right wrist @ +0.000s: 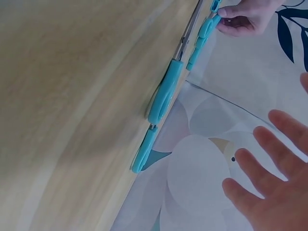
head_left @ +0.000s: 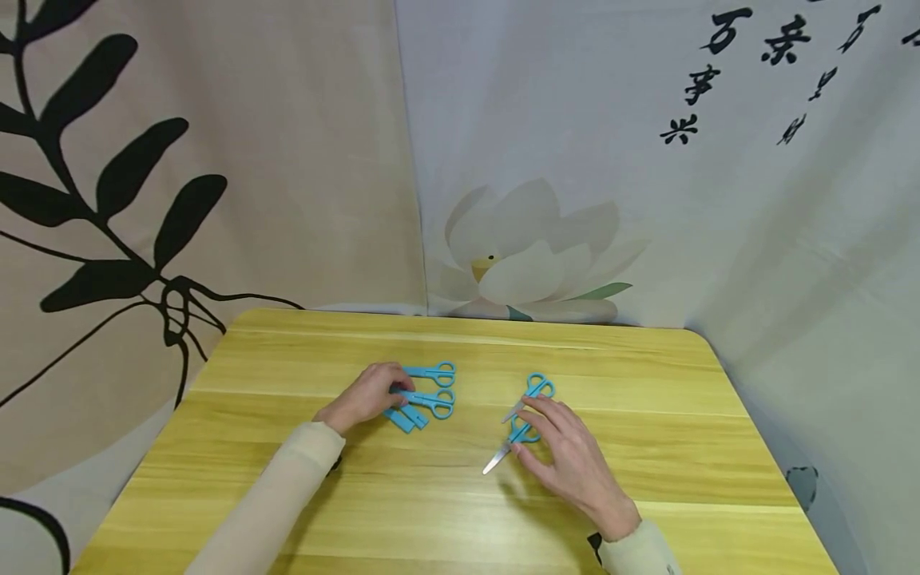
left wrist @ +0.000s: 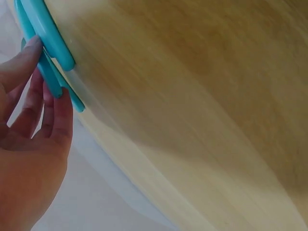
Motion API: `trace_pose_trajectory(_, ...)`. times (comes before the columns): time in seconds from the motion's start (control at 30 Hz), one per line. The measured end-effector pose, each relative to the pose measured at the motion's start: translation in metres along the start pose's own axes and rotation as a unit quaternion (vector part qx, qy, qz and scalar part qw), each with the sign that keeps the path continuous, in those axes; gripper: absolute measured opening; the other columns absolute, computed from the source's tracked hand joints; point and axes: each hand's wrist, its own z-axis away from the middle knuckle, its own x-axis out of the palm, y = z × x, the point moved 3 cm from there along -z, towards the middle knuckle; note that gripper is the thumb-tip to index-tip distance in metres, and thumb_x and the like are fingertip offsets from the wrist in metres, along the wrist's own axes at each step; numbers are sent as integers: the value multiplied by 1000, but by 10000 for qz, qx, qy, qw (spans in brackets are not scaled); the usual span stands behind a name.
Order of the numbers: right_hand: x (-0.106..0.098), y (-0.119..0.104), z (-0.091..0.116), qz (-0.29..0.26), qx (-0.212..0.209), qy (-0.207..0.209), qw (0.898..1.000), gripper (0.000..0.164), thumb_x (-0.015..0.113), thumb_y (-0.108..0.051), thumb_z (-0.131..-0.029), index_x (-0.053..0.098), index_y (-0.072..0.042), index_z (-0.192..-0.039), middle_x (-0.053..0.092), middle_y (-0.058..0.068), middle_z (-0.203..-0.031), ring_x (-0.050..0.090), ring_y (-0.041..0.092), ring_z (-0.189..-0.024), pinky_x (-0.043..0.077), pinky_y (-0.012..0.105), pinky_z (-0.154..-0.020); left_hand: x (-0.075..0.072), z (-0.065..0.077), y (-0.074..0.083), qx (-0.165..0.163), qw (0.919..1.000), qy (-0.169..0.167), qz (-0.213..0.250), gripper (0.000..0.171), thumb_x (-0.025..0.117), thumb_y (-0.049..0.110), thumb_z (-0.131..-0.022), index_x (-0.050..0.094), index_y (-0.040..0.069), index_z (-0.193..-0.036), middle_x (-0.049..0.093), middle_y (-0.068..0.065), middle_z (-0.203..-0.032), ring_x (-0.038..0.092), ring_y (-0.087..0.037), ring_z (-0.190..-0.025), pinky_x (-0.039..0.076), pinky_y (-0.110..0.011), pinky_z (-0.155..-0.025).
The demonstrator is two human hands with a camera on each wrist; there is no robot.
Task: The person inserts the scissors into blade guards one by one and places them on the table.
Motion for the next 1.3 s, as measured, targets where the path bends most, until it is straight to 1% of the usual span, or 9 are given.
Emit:
trace_pose_trajectory(0.2, 1, 1, 2, 5, -59, 59, 10000, 42, 80, -28, -86, 72, -5, -121, 64, 15, -136, 59, 38, -127, 45, 58, -107, -3, 6, -1, 147, 9998, -130, 60, 13, 81, 3, -90, 78, 8, -102, 69, 1, -100, 64, -16, -93, 56, -37, -86)
trace_pose_trajectory(0.3, 2, 1, 2, -2, -61, 56, 10000, 42, 80, -29, -87, 72, -5, -120, 64, 15, -137, 59, 39, -126, 45, 58, -107, -4, 8, 0, 179, 9998, -60, 41, 13, 80, 3, -90, 78, 8, -102, 69, 0, -99, 64, -15, -92, 56, -37, -85)
trace_pose_trajectory(0.5, 0, 2, 3, -5, 13, -7, 10000, 42, 80, -29, -87, 72, -5, -121, 63, 15, -138, 58, 40, -127, 45, 60, -107, -5, 3, 0, 183, 9998, 92, 1, 13, 79, 2, -90, 79, 7, -102, 69, 0, -99, 64, -17, -93, 55, -40, -88)
trace_pose_trajectory(0.67, 0, 3, 3, -26, 110, -84, 9999, 43, 82, -28, -86, 73, -6, -121, 63, 15, -138, 58, 40, -128, 45, 62, -106, -5, 0, -3, 149, 9999, -67, 11, 14, 80, 4, -90, 79, 7, -103, 68, 0, -100, 64, -18, -94, 55, -41, -89)
trace_pose_trajectory(0.9, 1, 4, 4, 11, 93, -114, 9999, 44, 83, -27, -85, 73, -5, -121, 63, 15, -138, 58, 40, -128, 45, 60, -107, -3, 1, -6, 271, 9991, -318, 24, 13, 82, 6, -89, 79, 11, -101, 68, 2, -99, 64, -15, -92, 55, -36, -85)
trace_pose_trajectory(1.0, 2, 5, 4, 7, 96, -149, 9998, 43, 83, -28, -86, 72, -6, -122, 63, 14, -139, 58, 40, -129, 44, 60, -108, -3, 3, -7, 248, 9991, -354, -1, 17, 82, 7, -90, 78, 9, -106, 68, 1, -101, 64, -15, -93, 56, -36, -86)
trace_pose_trajectory(1.13, 1, 7, 4, 24, 116, -222, 9997, 43, 80, -31, -88, 72, -7, -123, 62, 13, -140, 56, 40, -130, 44, 60, -108, -4, 7, -8, 225, 9992, -337, 5, 29, 81, 9, -91, 75, 3, -119, 69, -3, -108, 66, -20, -100, 56, -41, -91)
trace_pose_trajectory(1.2, 1, 8, 4, 50, 126, -273, 9995, 42, 78, -33, -90, 72, -8, -124, 62, 12, -141, 56, 38, -131, 43, 59, -109, -5, 12, -7, 257, 9993, -272, 17, 35, 80, 11, -92, 72, 2, -124, 69, -6, -113, 66, -24, -105, 55, -45, -95)
trace_pose_trajectory(1.3, 0, 10, 4, 85, 141, -330, 9993, 43, 77, -35, -92, 71, -9, -125, 62, 12, -141, 55, 38, -132, 42, 59, -110, -7, 21, -4, 229, 9996, -169, 37, 40, 80, 15, -93, 69, 4, -130, 67, -8, -122, 63, -28, -114, 52, -48, -99)
